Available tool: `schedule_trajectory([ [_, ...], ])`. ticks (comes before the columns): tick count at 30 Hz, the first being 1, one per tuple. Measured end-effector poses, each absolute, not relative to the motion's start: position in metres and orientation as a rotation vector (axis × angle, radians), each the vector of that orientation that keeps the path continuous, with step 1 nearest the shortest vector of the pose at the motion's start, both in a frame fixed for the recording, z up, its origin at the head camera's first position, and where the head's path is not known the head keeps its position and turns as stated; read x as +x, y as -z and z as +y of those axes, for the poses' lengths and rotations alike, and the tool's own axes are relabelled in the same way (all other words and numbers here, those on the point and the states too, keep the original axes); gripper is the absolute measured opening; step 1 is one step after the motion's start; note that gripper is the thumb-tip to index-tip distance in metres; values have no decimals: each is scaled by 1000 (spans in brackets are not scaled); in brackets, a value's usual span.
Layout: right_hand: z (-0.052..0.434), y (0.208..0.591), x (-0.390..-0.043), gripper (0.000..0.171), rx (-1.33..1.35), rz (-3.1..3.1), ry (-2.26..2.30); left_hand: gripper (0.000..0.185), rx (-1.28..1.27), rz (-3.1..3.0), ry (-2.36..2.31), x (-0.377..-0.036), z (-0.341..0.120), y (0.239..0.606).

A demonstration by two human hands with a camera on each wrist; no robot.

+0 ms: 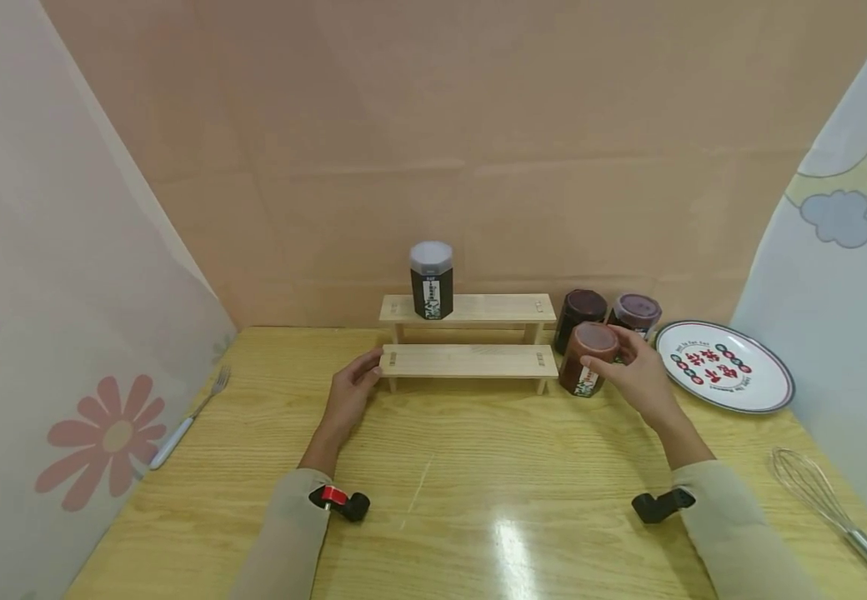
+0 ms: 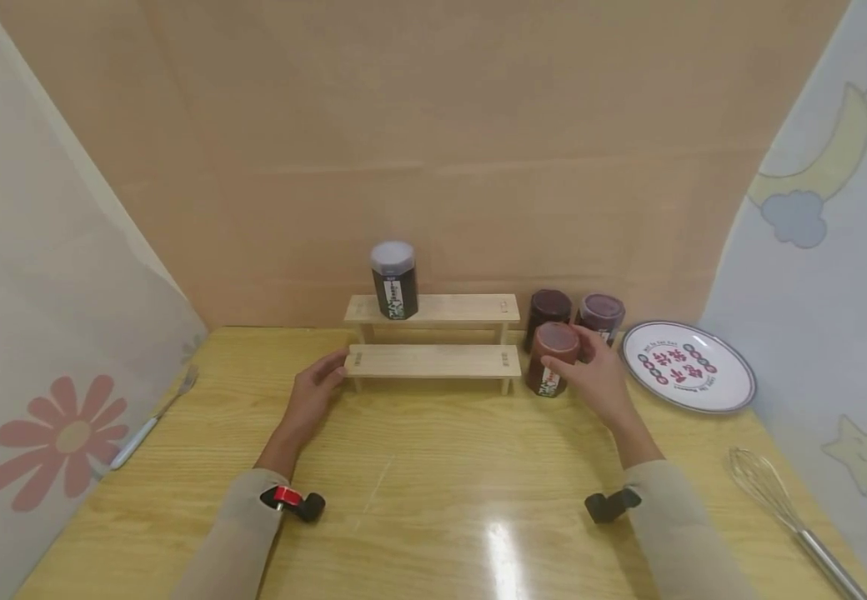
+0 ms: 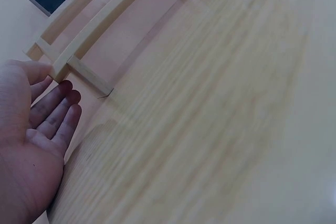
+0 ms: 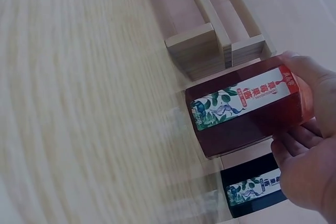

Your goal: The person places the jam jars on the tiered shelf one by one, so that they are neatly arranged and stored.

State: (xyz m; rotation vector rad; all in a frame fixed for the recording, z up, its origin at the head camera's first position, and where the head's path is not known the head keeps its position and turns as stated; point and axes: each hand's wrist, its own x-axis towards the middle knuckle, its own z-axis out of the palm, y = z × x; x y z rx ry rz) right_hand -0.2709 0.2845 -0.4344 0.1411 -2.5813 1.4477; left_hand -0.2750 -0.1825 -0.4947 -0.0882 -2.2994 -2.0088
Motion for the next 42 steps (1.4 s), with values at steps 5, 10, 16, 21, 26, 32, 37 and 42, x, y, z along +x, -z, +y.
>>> schedule_trajectory([
  [5,283,438,-273,80,153,-2534,-1476,40,-84,-2297,2015,-276,-183,495],
  [10,281,439,-274,78,166,-2492,-1511,40,-83,-2283,2024,-277,-182,496],
  [16,279,441,-274,78,118,-2464,-1553,40,-92,-2276,2035,-277,-181,496],
  [21,279,442,-276,78,74,-2459,-1557,40,-104,-2279,2019,-277,-181,497],
  [26,277,438,-273,79,30,-2460,-1563,40,-98,-2274,2014,-276,-181,496],
  [32,276,426,-270,79,44,-2427,-1594,39,-92,-2293,2004,-274,-181,496],
  [37,276,410,-267,83,59,-2451,-1567,39,-91,-2293,2011,-273,-182,495],
  [42,273,395,-263,86,57,-2471,-1563,39,-99,-2294,2001,-274,-181,496],
])
